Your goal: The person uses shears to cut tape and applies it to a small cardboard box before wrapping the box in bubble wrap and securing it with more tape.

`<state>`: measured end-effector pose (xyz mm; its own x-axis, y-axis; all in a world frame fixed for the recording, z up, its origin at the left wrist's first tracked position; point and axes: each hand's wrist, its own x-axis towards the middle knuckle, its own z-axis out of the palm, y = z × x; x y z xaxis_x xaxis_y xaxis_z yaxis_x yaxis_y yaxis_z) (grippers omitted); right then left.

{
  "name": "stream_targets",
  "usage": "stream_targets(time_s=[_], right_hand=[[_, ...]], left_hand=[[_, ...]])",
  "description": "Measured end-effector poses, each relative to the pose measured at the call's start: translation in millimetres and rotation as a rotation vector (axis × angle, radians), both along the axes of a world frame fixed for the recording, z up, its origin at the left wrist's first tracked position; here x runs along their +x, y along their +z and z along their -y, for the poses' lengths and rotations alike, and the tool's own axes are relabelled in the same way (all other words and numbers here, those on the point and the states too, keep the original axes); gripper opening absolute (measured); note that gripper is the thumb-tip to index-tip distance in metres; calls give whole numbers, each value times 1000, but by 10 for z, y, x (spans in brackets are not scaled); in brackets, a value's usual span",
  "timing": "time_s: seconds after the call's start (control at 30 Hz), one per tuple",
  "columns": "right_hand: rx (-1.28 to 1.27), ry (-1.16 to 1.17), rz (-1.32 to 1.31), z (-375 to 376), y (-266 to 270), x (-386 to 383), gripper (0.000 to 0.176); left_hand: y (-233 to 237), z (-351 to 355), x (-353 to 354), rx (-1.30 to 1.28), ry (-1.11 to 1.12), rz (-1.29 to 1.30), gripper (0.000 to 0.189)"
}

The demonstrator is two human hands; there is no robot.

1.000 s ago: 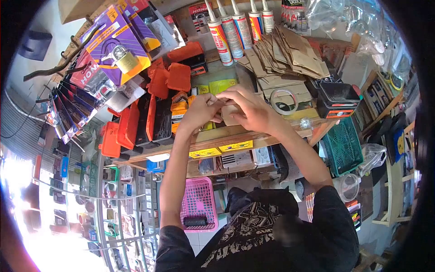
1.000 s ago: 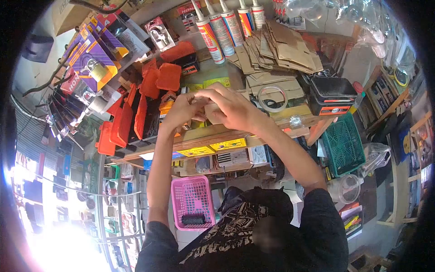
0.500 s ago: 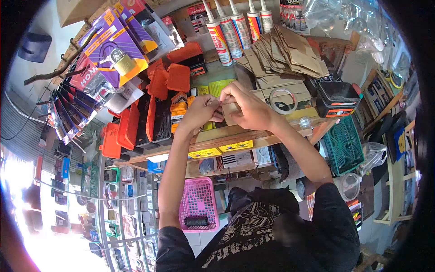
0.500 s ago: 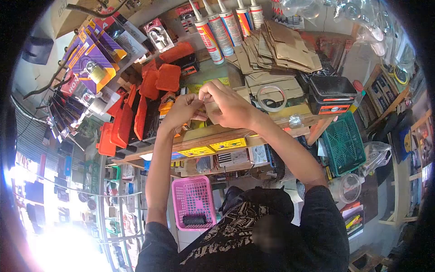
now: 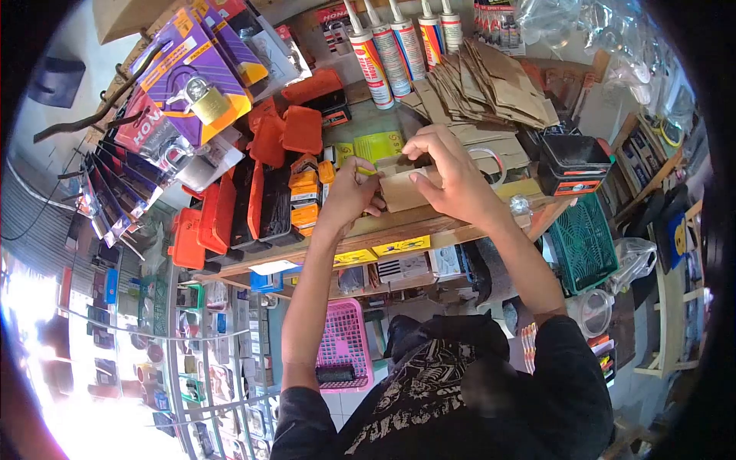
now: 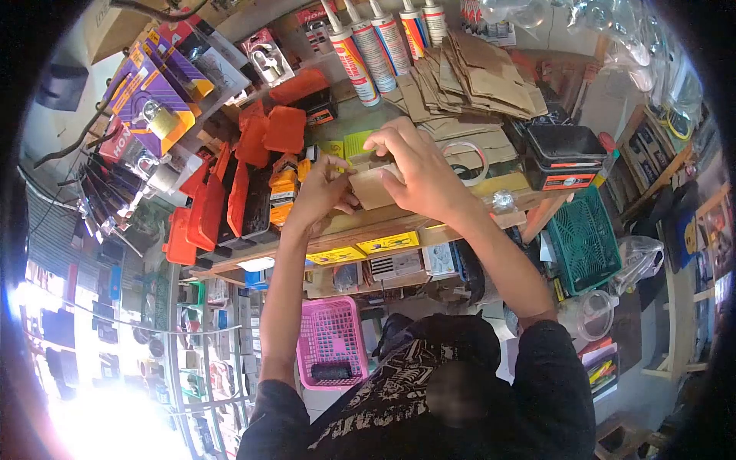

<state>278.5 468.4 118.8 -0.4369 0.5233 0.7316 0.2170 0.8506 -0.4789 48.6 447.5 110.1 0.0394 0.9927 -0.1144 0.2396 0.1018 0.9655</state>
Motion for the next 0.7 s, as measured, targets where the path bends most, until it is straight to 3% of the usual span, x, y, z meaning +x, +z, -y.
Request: stream_targets(time_s=[0.23,0.4,0.47,0.5,0.67,0.7], right_hand=[[167,-244,43,-20,-195,124,57],[-76,-214,-206,-64,-351,134,60],[-88,-225,-217,-74,-451,138,62],[-139,-216,-257,-60,-474,121,63],[-182,-318,-276,116,-427,53,63],[-168,-331,-272,135,-447,28,62]], left_hand=[[-65,3,-19,85,-43,-13,42],[-223,50,-41,231,-51,-63,35],[-229,111,3,301,42,-179,31],[-248,136,13,483,74,-369,29],[-39,252,147,570,134,-468,33],[4,260,220,744,131,-686,36]])
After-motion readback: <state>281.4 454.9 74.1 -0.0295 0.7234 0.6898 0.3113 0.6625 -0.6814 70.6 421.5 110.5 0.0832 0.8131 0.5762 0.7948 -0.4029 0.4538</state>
